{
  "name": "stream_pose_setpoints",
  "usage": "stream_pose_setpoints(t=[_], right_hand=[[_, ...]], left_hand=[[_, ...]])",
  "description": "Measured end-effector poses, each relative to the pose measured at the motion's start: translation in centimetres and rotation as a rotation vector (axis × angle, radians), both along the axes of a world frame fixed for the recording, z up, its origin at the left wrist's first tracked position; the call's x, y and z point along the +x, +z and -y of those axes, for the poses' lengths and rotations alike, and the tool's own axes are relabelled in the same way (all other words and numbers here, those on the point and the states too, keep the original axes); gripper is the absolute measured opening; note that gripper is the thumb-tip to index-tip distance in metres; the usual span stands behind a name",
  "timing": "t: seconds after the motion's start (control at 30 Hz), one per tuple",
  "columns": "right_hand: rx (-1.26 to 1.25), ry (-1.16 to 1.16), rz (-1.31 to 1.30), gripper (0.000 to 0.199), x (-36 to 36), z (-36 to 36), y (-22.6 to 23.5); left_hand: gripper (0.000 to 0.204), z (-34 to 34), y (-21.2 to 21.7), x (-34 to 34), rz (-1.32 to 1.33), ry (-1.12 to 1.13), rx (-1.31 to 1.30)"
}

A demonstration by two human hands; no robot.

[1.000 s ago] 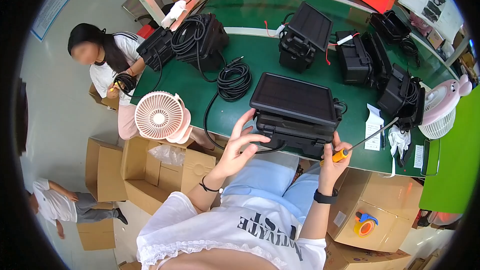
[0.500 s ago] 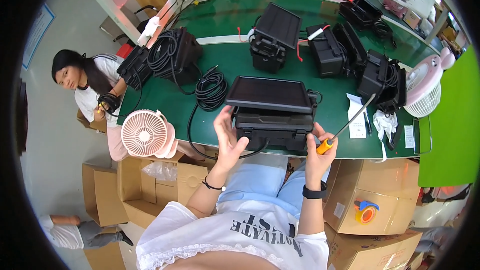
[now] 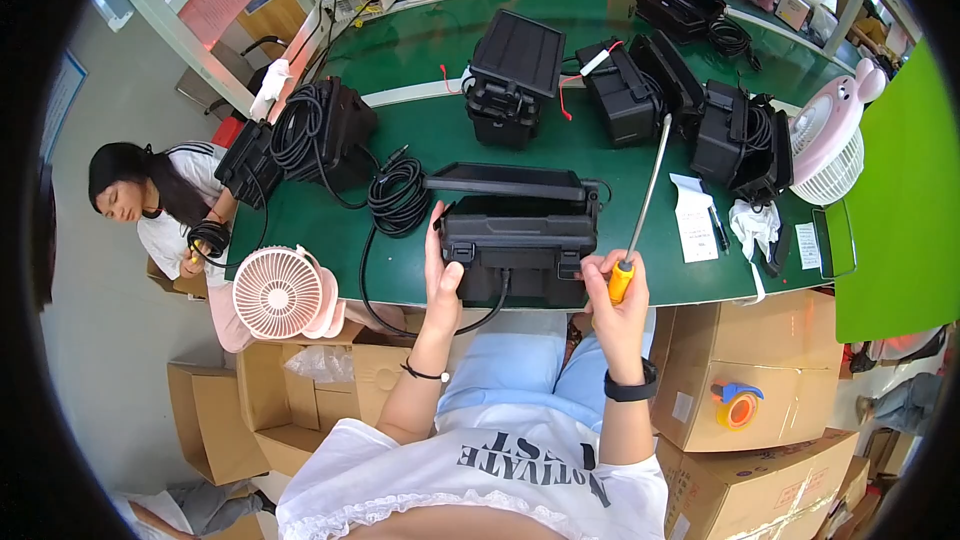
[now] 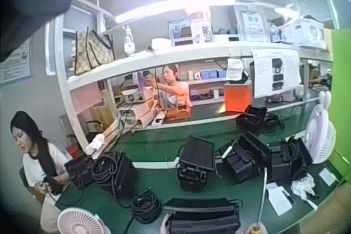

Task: Assembling components into black plastic housing units using a screwdriver on an assembly line.

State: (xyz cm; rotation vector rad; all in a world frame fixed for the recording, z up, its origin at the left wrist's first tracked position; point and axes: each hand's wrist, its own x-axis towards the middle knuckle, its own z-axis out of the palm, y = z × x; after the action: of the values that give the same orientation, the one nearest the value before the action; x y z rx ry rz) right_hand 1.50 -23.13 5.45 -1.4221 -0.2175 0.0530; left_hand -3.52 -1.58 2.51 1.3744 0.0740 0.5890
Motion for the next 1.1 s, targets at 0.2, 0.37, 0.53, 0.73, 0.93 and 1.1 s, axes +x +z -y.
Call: stream_pose_setpoints(t=[0.2,0.37,0.53,0.73,0.93,1.1], right_hand=[[0.203,0.053,0.024,0.021,0.3,-0.4,1.8],[0.091,0.083,0.012,0.022,0.5,0.2,1.1],[-0.329,-0.064,0.413,0.032,0.0,0.0,1.6],[-0.595,-0.105,0.782,0.044,-0.1,-0.8,2.2],[-0.704,-0.047,0.782,0.051,0.8,-1.1,1.9],[-0.701,0.024,0.764,0.060,2.8,-0.6,0.9]], left_hand=[[0.091,-0.1,-0.2,-1.2,-0.044,0.016,0.024],[0.091,0.7,0.6,-0.7,-0.072,0.032,-0.014],[0.088,1.7,0.0,-0.4,-0.045,0.177,0.057],[0.020,0.9,0.6,0.4,0.131,0.340,0.430],[0.015,-2.0,0.8,1.8,0.123,0.133,0.508],[0.058,-2.5,-0.3,2.7,0.166,-0.054,0.478]])
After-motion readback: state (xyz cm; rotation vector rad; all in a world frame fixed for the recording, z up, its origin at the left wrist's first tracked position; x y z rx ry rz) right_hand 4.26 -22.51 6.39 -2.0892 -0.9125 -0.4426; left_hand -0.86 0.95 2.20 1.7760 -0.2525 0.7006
